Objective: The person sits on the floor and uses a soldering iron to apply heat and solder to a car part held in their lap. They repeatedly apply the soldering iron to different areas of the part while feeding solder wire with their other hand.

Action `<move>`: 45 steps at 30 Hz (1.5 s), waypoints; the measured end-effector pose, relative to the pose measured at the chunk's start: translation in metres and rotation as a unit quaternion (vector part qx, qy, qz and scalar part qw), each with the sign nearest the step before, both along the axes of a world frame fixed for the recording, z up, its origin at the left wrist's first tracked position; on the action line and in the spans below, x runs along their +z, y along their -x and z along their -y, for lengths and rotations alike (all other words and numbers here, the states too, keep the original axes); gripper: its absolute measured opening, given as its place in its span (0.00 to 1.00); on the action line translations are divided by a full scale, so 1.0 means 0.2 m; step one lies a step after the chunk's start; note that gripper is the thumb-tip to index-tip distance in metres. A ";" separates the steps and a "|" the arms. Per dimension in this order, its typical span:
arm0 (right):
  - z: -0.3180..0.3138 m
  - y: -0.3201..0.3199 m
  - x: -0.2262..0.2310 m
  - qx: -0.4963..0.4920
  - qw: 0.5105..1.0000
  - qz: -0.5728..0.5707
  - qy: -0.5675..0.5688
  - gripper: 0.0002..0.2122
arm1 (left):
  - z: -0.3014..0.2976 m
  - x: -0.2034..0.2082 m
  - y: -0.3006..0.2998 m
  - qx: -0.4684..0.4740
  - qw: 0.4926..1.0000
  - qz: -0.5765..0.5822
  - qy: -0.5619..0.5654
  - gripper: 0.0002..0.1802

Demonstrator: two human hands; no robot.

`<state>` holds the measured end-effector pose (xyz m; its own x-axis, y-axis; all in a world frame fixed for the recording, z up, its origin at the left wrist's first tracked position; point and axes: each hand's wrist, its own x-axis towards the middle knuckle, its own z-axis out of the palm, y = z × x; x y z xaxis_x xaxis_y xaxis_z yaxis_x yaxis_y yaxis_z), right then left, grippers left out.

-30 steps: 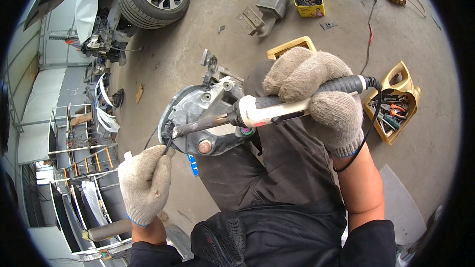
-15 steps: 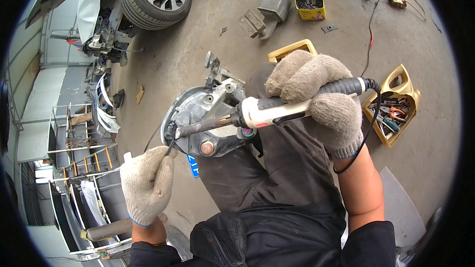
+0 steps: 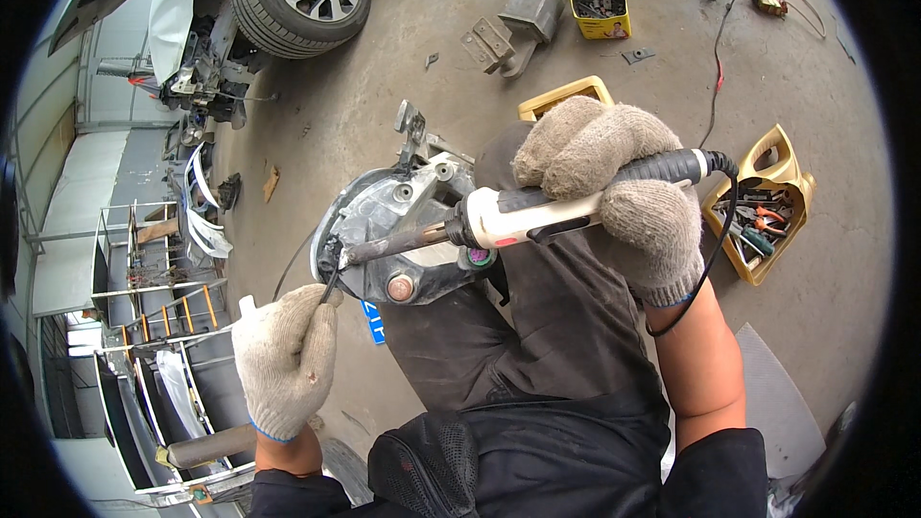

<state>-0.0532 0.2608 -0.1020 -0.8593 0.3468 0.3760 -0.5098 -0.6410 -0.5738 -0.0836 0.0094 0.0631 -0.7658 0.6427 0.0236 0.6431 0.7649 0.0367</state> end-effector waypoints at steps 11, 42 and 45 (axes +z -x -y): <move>0.00 0.00 -0.01 0.014 1.000 0.002 0.017 0.15 | -0.04 0.00 -0.02 0.014 1.000 -0.009 0.007 0.07; -0.01 0.03 -0.05 0.033 0.998 0.000 0.062 0.15 | -0.05 0.00 -0.04 0.022 0.999 -0.022 0.028 0.07; -0.03 0.03 -0.04 0.031 0.998 -0.009 0.051 0.14 | -0.07 0.00 -0.04 0.035 0.999 -0.015 0.032 0.06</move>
